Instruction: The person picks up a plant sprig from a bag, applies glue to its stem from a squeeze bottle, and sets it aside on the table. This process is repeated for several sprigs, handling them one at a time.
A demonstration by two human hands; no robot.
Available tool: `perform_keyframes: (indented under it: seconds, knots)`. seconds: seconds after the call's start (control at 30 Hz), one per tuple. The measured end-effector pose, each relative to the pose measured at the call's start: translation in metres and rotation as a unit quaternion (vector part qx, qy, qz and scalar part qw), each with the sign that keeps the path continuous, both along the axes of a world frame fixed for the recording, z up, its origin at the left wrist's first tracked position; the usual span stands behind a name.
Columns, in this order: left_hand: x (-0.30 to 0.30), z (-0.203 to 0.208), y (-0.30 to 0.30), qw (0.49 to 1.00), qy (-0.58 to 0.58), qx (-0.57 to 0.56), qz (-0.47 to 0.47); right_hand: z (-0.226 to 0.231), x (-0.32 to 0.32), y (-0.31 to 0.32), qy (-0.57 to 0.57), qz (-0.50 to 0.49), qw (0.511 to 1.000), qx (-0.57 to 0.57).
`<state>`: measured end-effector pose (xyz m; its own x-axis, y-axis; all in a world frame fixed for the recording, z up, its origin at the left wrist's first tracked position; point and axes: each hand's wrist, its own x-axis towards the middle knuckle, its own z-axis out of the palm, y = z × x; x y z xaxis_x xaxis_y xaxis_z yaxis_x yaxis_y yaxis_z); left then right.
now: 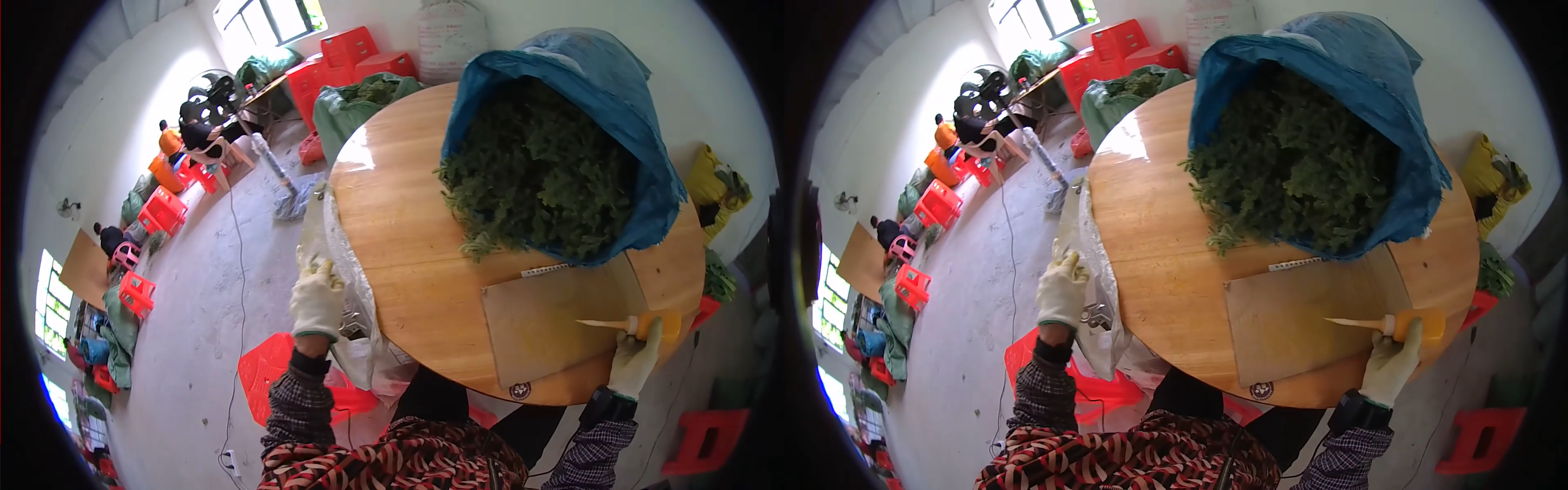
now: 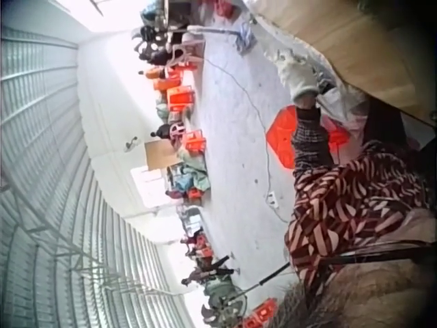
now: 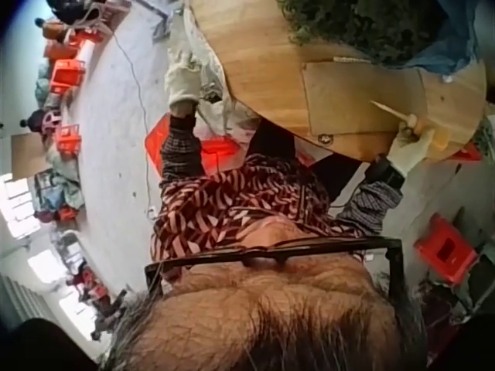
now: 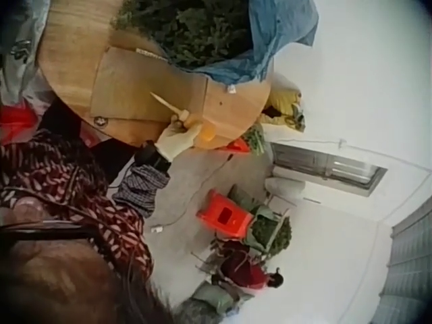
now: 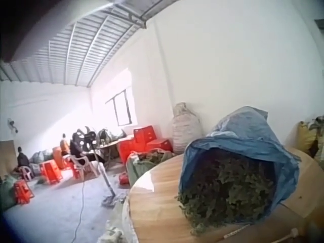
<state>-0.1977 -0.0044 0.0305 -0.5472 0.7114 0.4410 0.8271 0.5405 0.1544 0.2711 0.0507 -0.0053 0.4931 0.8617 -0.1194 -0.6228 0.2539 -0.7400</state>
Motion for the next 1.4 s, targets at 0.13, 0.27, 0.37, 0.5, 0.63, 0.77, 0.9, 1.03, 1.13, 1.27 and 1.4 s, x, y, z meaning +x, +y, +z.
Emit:
perform_keyframes:
  seconds: [0.13,0.27,0.37,0.5,0.63,0.77,0.9,1.03,1.13,1.27,1.4]
  knots:
    - [0.006,0.019,-0.007,0.995,-0.051,-0.076,-0.048,0.001,-0.006,0.002,-0.013,0.012,1.000,0.013]
    - [0.059,0.034,0.027,0.963,-0.095,-0.027,-0.251,0.007,-0.006,-0.001,-0.006,0.004,1.000,-0.008]
    - [0.112,0.047,0.064,0.948,-0.105,-0.054,-0.295,0.006,-0.004,-0.002,-0.006,0.016,1.000,-0.003]
    - [0.131,0.016,0.111,0.938,0.004,-0.071,-0.339,0.009,-0.006,-0.003,-0.008,0.021,1.000,-0.011]
    - [0.132,0.003,0.122,0.932,0.069,-0.084,-0.345,0.018,-0.017,-0.002,0.007,-0.008,1.000,-0.007]
    - [0.135,0.016,0.106,0.924,0.022,-0.041,-0.379,0.010,-0.006,-0.004,0.004,0.012,1.000,-0.010]
    - [0.147,0.040,0.071,0.883,-0.087,-0.005,-0.460,0.011,-0.006,-0.004,0.016,0.001,1.000,-0.010]
    - [0.163,0.027,0.043,0.831,-0.181,-0.110,-0.515,0.012,-0.011,-0.001,0.010,0.001,1.000,-0.012]
    - [0.176,0.017,0.036,0.805,-0.238,-0.130,-0.528,0.013,-0.012,0.000,0.011,-0.005,1.000,-0.016]
    - [0.183,0.020,0.029,0.803,-0.261,-0.154,-0.513,0.011,-0.009,-0.001,0.015,-0.002,1.000,-0.012]
    - [0.185,0.016,0.017,0.753,-0.232,-0.128,-0.603,0.009,-0.007,-0.002,0.020,0.001,1.000,-0.007]
